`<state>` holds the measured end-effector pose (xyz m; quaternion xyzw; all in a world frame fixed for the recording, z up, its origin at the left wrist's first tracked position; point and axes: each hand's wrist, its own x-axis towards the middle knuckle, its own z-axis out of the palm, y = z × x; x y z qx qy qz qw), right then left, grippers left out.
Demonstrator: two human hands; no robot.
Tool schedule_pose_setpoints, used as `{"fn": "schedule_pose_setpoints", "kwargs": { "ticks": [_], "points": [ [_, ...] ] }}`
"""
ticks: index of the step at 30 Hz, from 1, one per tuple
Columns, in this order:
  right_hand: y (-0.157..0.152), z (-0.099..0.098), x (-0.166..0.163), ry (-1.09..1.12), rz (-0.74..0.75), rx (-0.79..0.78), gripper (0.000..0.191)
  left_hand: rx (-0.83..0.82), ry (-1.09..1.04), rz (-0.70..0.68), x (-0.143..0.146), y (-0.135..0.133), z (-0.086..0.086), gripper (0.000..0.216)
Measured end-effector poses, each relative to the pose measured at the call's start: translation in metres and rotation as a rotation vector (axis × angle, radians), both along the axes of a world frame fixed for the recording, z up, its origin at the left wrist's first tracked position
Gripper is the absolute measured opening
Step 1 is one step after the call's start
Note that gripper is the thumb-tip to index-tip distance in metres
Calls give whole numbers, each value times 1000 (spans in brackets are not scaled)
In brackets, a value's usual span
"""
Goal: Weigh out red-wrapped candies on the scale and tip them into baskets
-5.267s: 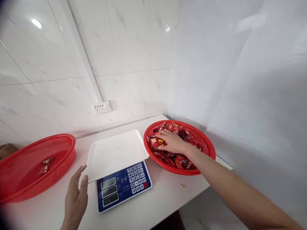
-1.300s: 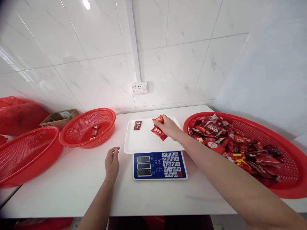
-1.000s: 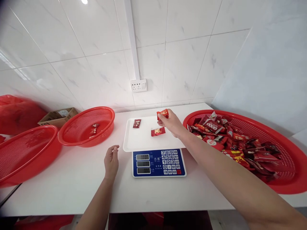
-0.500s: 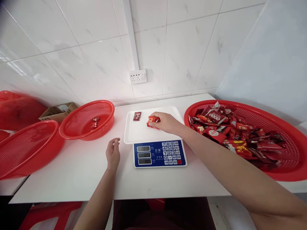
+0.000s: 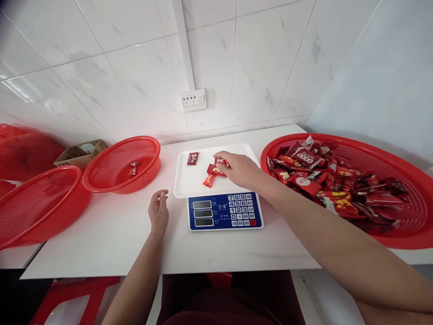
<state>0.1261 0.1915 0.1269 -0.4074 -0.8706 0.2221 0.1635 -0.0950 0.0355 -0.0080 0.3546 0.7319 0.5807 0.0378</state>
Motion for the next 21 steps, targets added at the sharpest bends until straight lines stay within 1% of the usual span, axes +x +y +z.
{"fn": "schedule_pose_setpoints", "kwargs": {
  "ticks": [3, 5, 6, 9, 11, 13, 15, 17, 19, 21],
  "points": [
    [-3, -6, 10, -84, -38, 71, 47, -12, 34, -8, 3, -3, 11, 27],
    [-9, -11, 21, -63, -64, 108, 52, -21, 65, -38, 4, -4, 26, 27],
    [-15, -15, 29, -17, -70, 108, 51, -26, 91, -68, 5, -4, 35, 27],
    [-42, -30, 56, 209, -59, 42, 39, -76, 237, -245, 3, 8, 65, 30],
    [-64, -47, 73, 352, -48, -13, 29, -151, 353, -401, -1, 25, 82, 35],
    [-86, -67, 87, 428, -83, -36, 21, -222, 422, -511, -7, 49, 92, 38],
    [-105, -88, 96, 470, -116, -69, 17, -269, 455, -565, -12, 77, 95, 38],
    [-119, -105, 102, 501, -110, -108, 15, -306, 477, -584, -15, 103, 93, 36],
    [-129, -117, 107, 519, -83, -133, 13, -350, 502, -600, -14, 125, 88, 34],
    [-135, -125, 112, 527, -53, -144, 13, -389, 527, -619, -8, 139, 83, 33]
  ]
}}
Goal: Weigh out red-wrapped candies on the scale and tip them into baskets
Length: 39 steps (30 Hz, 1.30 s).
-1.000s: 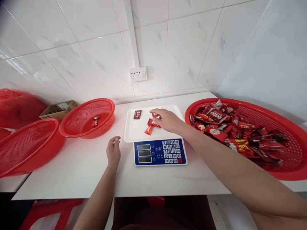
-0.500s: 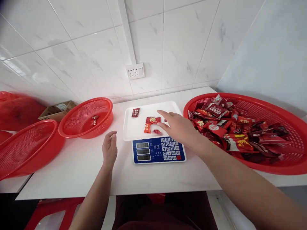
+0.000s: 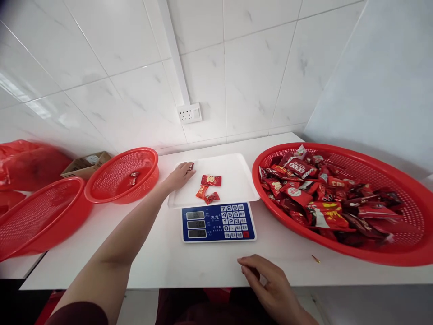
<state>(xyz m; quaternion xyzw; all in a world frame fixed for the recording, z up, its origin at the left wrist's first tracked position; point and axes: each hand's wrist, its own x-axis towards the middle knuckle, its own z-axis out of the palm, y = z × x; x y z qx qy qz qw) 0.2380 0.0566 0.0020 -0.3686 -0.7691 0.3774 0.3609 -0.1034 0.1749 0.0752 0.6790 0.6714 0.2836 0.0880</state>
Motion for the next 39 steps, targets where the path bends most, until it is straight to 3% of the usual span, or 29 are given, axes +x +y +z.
{"fn": "schedule_pose_setpoints", "kwargs": {
  "ticks": [4, 11, 14, 19, 24, 31, 35, 39],
  "points": [
    [-1, -14, 9, -14, 40, -49, 14, -53, 46, -76, 21, 6, -3, 36],
    [0, -30, 7, -20, 141, 41, 18, -122, 110, -297, 54, -21, 9, 57],
    [-1, -29, 5, -24, 135, 51, 18, -136, 114, -320, 56, -28, 11, 69],
    [0, -21, 8, -28, 94, -28, 17, -102, 66, -287, 52, -36, 13, 60],
    [8, 0, 16, -98, 36, -46, 22, 7, -18, -132, 46, -58, 22, 44],
    [39, 53, 46, -203, -82, 288, 22, 381, -417, 138, 40, -128, 32, 30],
    [80, 95, 72, -440, -286, 309, 30, 408, -503, 420, 35, -161, 9, 28],
    [139, 117, 103, -682, -299, 195, 47, 353, -509, 593, 29, -168, -27, 32]
  ]
}}
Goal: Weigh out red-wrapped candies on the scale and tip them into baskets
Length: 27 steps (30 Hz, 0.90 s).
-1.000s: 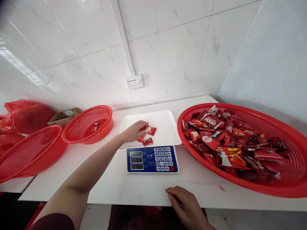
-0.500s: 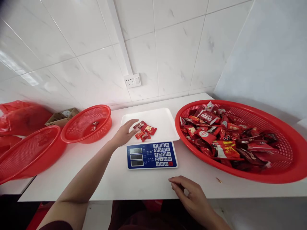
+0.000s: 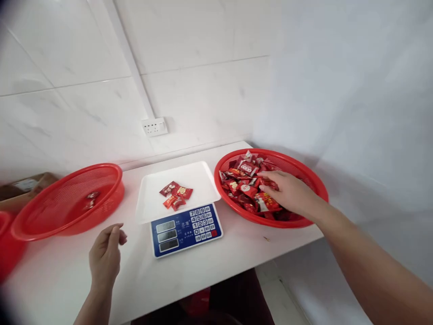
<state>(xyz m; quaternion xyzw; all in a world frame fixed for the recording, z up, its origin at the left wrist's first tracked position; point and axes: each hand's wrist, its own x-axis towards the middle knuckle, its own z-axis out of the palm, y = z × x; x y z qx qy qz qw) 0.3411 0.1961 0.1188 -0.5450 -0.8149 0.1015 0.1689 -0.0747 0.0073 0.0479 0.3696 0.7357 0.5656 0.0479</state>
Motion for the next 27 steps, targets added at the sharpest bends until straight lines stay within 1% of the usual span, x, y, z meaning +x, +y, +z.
{"fn": "schedule_pose_setpoints", "kwargs": {
  "ticks": [1, 3, 4, 7, 10, 13, 14, 18, 20, 24, 27],
  "points": [
    [15, 0, 7, -53, -30, -44, 51, -10, -15, 31, -2, 1, -8, 32],
    [41, -6, 19, -67, -78, -82, 56, -32, -48, 92, -5, 3, -21, 33],
    [52, -10, 23, -42, -68, -133, 58, -48, -66, 111, -6, 4, -26, 34],
    [70, -20, 25, -1, -44, -189, 58, -100, -95, 119, -10, 6, -37, 36],
    [75, -19, 23, 35, -50, -202, 50, -147, -97, 89, -13, 7, -41, 39],
    [74, -12, 21, 92, -66, -204, 35, -170, -103, 69, -13, 8, -43, 41],
    [74, -10, 21, 115, -76, -199, 34, -172, -105, 65, -13, 9, -43, 41],
    [74, -5, 20, 190, -126, -175, 44, -180, -104, 51, -12, 10, -43, 42],
    [75, -3, 19, 188, -137, -171, 43, -185, -101, 52, -11, 10, -42, 41],
    [76, 0, 19, 109, -138, -158, 34, -188, -93, 54, -9, 9, -40, 41],
    [75, -3, 19, 20, -122, -172, 36, -183, -81, 56, -8, 9, -38, 40]
  ]
}}
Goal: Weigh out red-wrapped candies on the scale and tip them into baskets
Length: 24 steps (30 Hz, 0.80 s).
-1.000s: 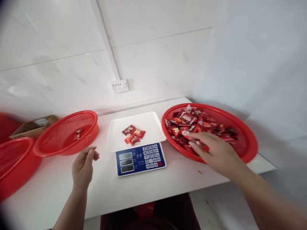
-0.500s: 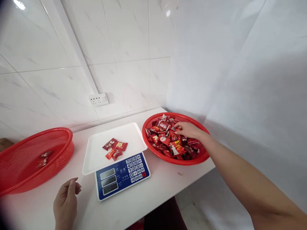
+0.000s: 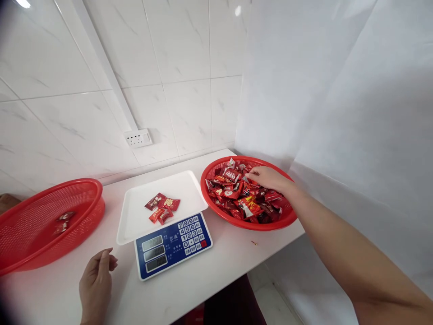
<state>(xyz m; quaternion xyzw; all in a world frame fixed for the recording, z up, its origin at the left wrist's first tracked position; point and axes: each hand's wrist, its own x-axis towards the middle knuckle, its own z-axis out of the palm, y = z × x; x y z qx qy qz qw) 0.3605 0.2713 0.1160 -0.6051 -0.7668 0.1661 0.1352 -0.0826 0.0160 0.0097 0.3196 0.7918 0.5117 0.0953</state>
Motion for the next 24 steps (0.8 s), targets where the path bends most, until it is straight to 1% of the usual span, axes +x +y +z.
{"fn": "schedule_pose_setpoints", "kwargs": {
  "ticks": [2, 4, 6, 9, 12, 14, 15, 18, 19, 22, 24],
  "points": [
    [-2, -3, 0, -57, 47, -36, 35, 14, 5, -8, 0, 0, 0, 40],
    [-4, -5, -1, -103, 94, -64, 38, 25, 5, -19, 0, 0, 0, 40],
    [-7, -3, -2, -123, 116, -65, 43, 26, 2, -21, 0, 0, -1, 40],
    [-13, 13, -7, -112, 108, -27, 43, 29, 4, -17, 1, -1, -1, 38],
    [-25, 33, -20, -45, 14, 12, 42, 61, -2, -22, 2, -1, -1, 37],
    [-34, 42, -34, 42, -38, 26, 41, 86, -11, -31, 2, -1, -1, 36],
    [-39, 44, -43, 102, -37, 29, 39, 97, -16, -36, 3, -1, -1, 36],
    [-50, 42, -75, 244, 60, 33, 36, 148, -31, -53, 3, -1, -3, 33],
    [-53, 40, -88, 250, 101, 27, 37, 163, -35, -59, 2, -1, -3, 32],
    [-64, 34, -125, 177, 212, -27, 42, 180, -35, -71, 2, -1, -6, 31],
    [-72, 32, -149, 173, 270, -78, 41, 176, -34, -77, 2, -1, -8, 30]
  ]
}}
